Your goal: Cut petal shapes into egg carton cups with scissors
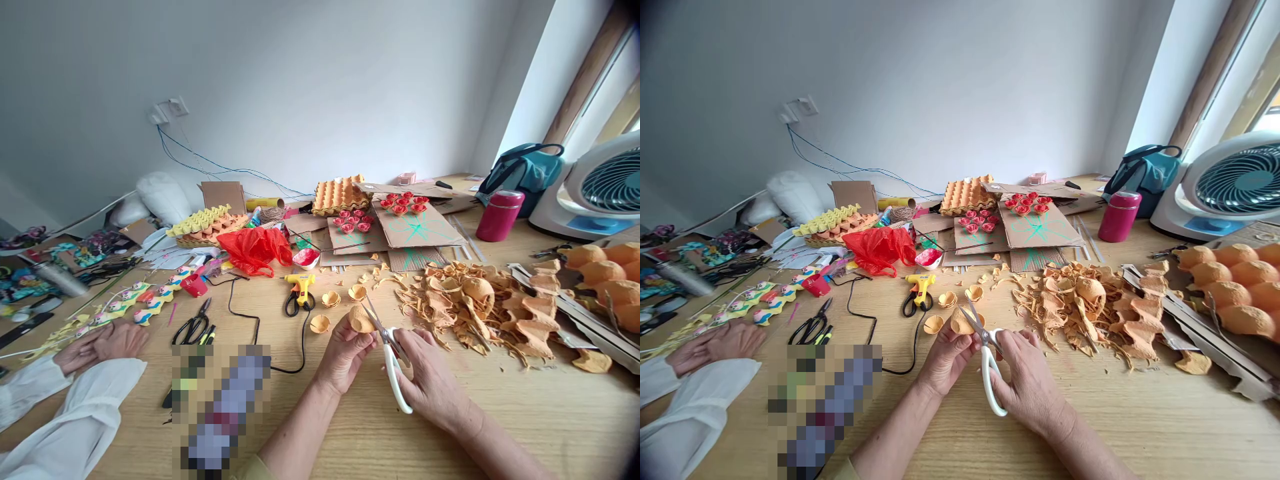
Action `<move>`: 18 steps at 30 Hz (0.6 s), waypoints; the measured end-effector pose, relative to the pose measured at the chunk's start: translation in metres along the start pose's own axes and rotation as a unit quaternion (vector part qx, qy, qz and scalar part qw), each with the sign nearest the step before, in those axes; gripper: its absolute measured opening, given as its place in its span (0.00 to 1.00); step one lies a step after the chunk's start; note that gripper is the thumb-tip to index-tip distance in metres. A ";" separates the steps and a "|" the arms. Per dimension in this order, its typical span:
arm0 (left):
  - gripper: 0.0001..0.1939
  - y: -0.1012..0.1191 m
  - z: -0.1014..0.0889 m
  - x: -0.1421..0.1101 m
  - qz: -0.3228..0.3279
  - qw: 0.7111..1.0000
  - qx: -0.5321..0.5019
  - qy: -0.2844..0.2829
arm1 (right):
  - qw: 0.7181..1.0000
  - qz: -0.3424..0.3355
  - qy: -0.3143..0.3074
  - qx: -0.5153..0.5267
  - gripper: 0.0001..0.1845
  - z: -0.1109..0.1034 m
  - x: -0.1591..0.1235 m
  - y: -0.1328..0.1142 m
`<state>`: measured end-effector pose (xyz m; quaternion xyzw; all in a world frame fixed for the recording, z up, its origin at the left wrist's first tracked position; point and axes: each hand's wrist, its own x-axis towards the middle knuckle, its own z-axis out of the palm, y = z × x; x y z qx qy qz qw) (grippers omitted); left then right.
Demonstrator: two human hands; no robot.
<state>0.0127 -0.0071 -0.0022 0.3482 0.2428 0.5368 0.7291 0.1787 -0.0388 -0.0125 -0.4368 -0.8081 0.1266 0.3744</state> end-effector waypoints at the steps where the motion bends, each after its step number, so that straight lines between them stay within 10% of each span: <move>1: 0.17 0.000 0.000 0.000 0.001 1.000 -0.002 -0.001 | 1.000 -0.002 0.001 0.002 0.07 0.000 0.000 0.000; 18: 0.17 0.002 0.000 0.000 0.013 1.000 0.013 -0.011 | 1.000 -0.003 0.005 0.000 0.09 0.000 0.000 0.001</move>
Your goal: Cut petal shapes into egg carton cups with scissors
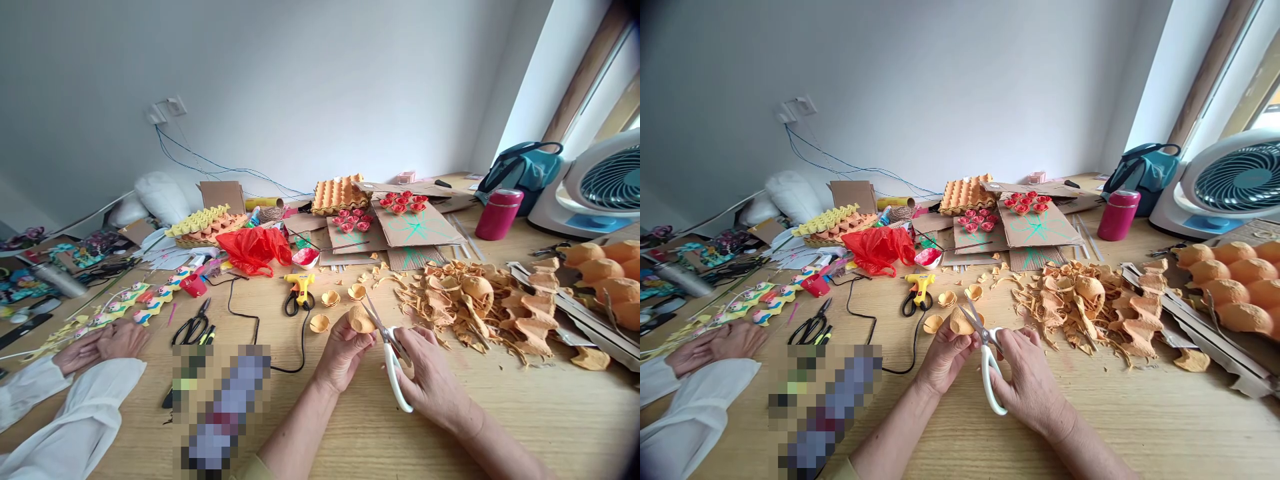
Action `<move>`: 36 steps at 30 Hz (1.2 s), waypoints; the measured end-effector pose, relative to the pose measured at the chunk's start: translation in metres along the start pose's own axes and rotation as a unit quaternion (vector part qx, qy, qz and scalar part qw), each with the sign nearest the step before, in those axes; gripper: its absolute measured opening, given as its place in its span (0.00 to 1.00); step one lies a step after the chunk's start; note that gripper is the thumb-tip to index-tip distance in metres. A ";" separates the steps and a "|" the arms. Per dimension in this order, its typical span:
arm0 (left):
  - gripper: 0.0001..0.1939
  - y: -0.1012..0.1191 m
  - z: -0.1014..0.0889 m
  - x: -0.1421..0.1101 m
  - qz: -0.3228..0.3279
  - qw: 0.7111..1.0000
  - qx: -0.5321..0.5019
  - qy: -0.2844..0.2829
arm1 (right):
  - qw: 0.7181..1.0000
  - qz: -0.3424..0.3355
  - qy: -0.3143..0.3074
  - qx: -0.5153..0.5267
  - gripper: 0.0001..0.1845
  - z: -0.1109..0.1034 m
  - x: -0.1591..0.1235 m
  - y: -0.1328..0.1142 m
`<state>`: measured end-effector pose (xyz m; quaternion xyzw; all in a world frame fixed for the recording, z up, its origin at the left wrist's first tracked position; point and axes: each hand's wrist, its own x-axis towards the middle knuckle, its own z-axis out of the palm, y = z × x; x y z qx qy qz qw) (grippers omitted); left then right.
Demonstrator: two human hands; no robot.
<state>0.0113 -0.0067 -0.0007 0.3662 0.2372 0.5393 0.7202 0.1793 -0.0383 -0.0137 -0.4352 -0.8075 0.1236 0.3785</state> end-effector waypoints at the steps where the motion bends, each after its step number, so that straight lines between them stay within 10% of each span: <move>1: 0.16 0.000 -0.001 0.000 0.000 1.000 -0.001 0.002 | 1.000 0.001 0.000 0.000 0.10 0.000 0.000 0.000; 28: 0.14 0.004 -0.012 0.003 0.004 1.000 0.012 0.001 | 0.980 0.126 -0.027 0.151 0.15 -0.007 0.004 -0.007; 36: 0.16 0.008 -0.012 0.006 0.021 0.996 -0.081 0.033 | 0.843 0.216 -0.131 0.474 0.25 -0.004 0.005 -0.004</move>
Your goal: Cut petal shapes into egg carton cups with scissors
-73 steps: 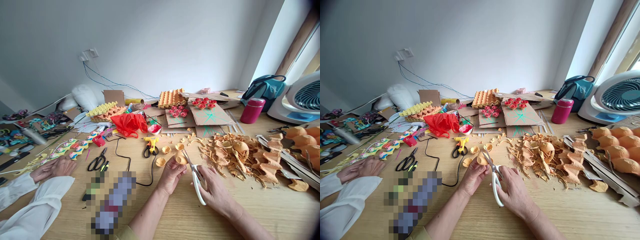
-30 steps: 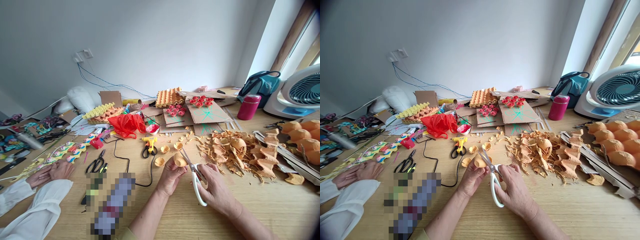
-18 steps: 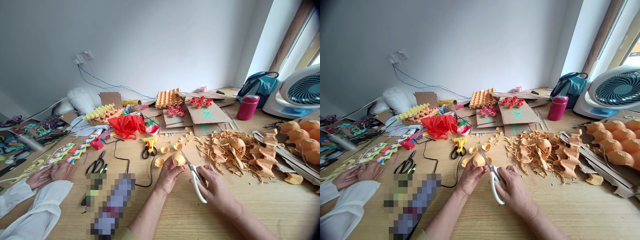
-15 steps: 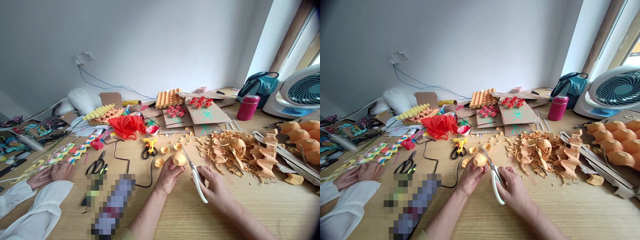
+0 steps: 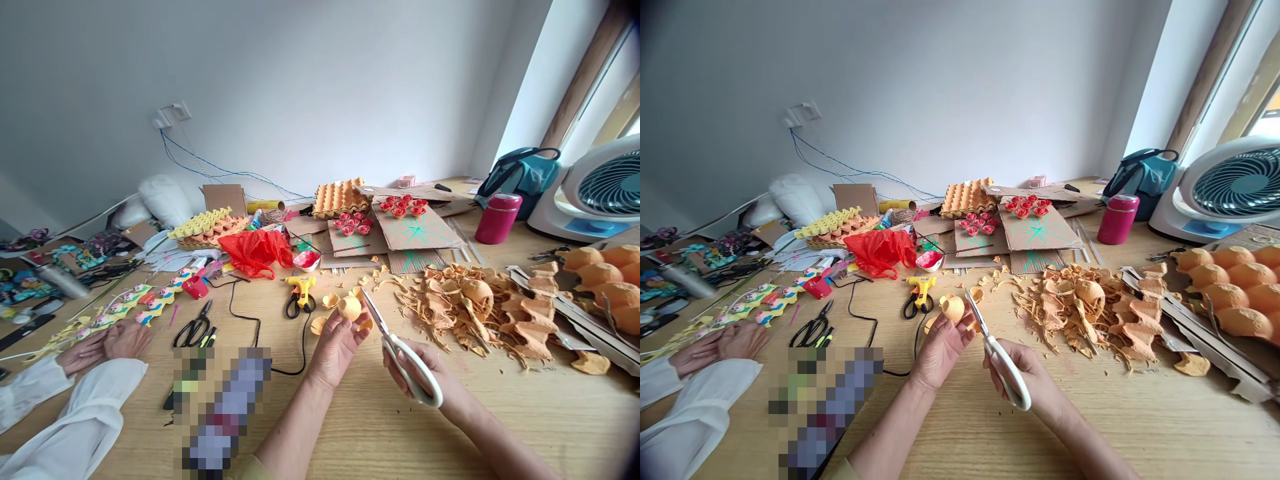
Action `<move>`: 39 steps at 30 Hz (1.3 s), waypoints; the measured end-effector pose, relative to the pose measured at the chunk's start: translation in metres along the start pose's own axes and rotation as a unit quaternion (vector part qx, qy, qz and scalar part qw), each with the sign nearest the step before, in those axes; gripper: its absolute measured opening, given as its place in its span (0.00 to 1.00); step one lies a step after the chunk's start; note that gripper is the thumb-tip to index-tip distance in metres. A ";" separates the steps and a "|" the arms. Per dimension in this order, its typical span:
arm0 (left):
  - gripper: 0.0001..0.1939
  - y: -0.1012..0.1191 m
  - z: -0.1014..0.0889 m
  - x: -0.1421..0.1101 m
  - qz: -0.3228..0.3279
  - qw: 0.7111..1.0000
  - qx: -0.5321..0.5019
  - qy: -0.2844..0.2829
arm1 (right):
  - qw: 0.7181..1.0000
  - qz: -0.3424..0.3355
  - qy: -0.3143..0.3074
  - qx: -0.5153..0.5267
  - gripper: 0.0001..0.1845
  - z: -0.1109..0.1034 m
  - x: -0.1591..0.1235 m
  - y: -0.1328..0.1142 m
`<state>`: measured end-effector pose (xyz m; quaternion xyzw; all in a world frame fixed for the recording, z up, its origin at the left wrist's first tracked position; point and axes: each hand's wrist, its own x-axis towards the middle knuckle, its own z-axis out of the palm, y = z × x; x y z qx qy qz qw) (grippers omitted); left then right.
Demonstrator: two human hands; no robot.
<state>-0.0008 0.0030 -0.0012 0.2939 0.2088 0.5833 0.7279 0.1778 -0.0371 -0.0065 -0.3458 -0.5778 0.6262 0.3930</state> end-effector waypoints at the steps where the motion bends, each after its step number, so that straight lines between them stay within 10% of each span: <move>1: 0.17 0.000 0.000 0.000 -0.004 1.000 -0.010 -0.003 | 0.999 0.003 -0.016 0.027 0.26 0.000 0.000 -0.001; 17: 0.13 -0.002 -0.004 0.010 0.056 0.982 0.142 0.110 | 0.999 0.025 0.033 -0.027 0.31 -0.004 0.005 0.004; 39: 0.12 0.006 -0.012 0.014 0.041 0.988 -0.085 0.121 | 0.917 -0.063 0.071 -0.388 0.19 0.005 0.000 0.004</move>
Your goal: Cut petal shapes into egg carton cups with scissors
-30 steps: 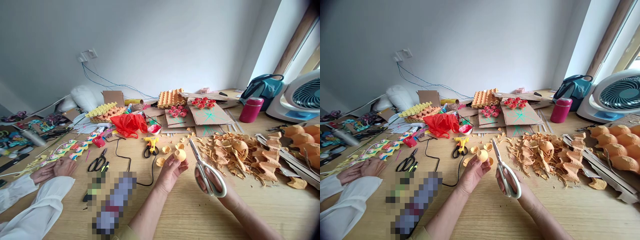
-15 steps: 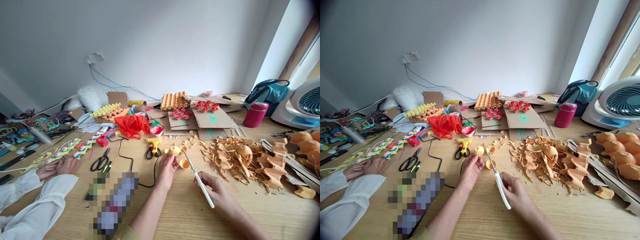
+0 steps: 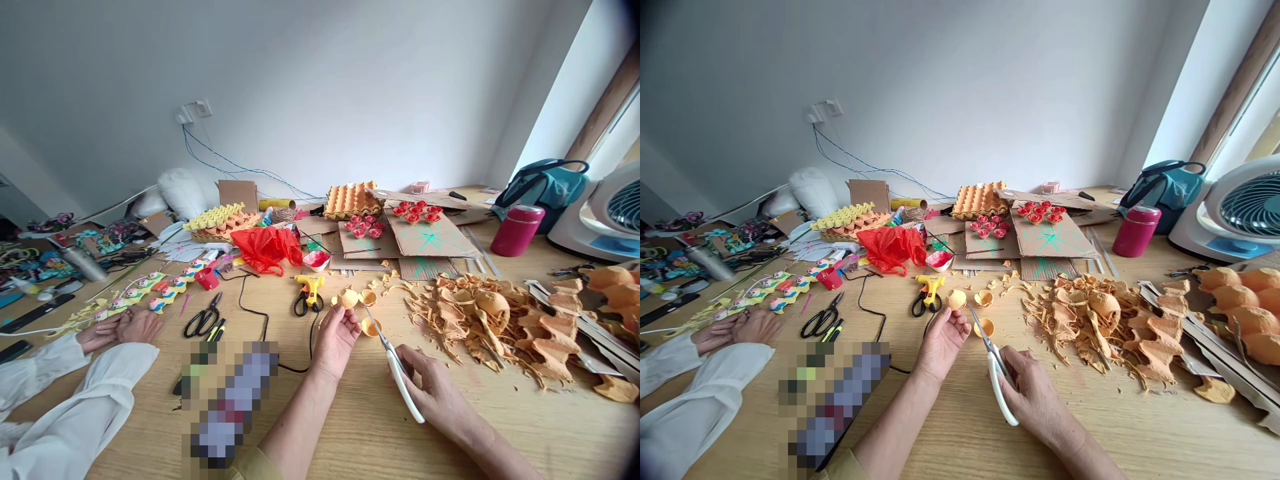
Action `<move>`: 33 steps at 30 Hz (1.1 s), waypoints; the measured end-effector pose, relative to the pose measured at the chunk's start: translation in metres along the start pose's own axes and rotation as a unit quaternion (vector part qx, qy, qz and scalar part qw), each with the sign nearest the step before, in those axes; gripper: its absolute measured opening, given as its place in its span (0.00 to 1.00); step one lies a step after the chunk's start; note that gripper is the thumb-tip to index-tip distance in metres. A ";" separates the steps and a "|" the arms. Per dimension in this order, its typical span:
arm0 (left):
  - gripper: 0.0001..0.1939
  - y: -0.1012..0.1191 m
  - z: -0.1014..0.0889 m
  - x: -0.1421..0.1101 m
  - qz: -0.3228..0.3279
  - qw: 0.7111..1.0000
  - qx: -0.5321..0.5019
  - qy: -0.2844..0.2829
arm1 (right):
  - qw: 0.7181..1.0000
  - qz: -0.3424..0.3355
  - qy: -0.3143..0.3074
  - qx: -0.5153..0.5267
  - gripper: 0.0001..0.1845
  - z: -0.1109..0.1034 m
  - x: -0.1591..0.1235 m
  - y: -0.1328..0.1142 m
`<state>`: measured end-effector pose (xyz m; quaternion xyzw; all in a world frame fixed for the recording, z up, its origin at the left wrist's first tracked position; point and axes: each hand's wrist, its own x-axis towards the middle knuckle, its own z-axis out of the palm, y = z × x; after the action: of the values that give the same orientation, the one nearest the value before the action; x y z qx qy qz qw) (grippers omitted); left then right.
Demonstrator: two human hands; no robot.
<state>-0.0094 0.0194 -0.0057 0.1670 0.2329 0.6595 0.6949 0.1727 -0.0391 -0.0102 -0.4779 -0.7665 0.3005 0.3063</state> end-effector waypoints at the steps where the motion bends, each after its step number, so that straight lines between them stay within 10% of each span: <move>1: 0.12 0.000 0.000 -0.001 -0.008 1.000 -0.004 0.001 | 1.000 -0.007 0.004 -0.019 0.18 0.001 0.000 0.001; 8: 0.12 -0.003 0.005 -0.008 -0.102 0.993 -0.010 -0.050 | 1.000 -0.025 -0.006 0.013 0.17 0.003 0.000 0.003; 15: 0.11 -0.013 0.008 -0.013 -0.128 0.989 0.018 -0.075 | 0.951 0.037 -0.087 0.294 0.17 0.000 -0.001 -0.003; 33: 0.12 -0.002 0.006 -0.006 0.039 0.998 0.041 0.000 | 0.956 0.055 -0.112 0.264 0.25 0.002 0.000 0.000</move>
<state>-0.0045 0.0137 -0.0017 0.2042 0.2530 0.6763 0.6610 0.1714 -0.0390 -0.0116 -0.3849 -0.6613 0.5605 0.3169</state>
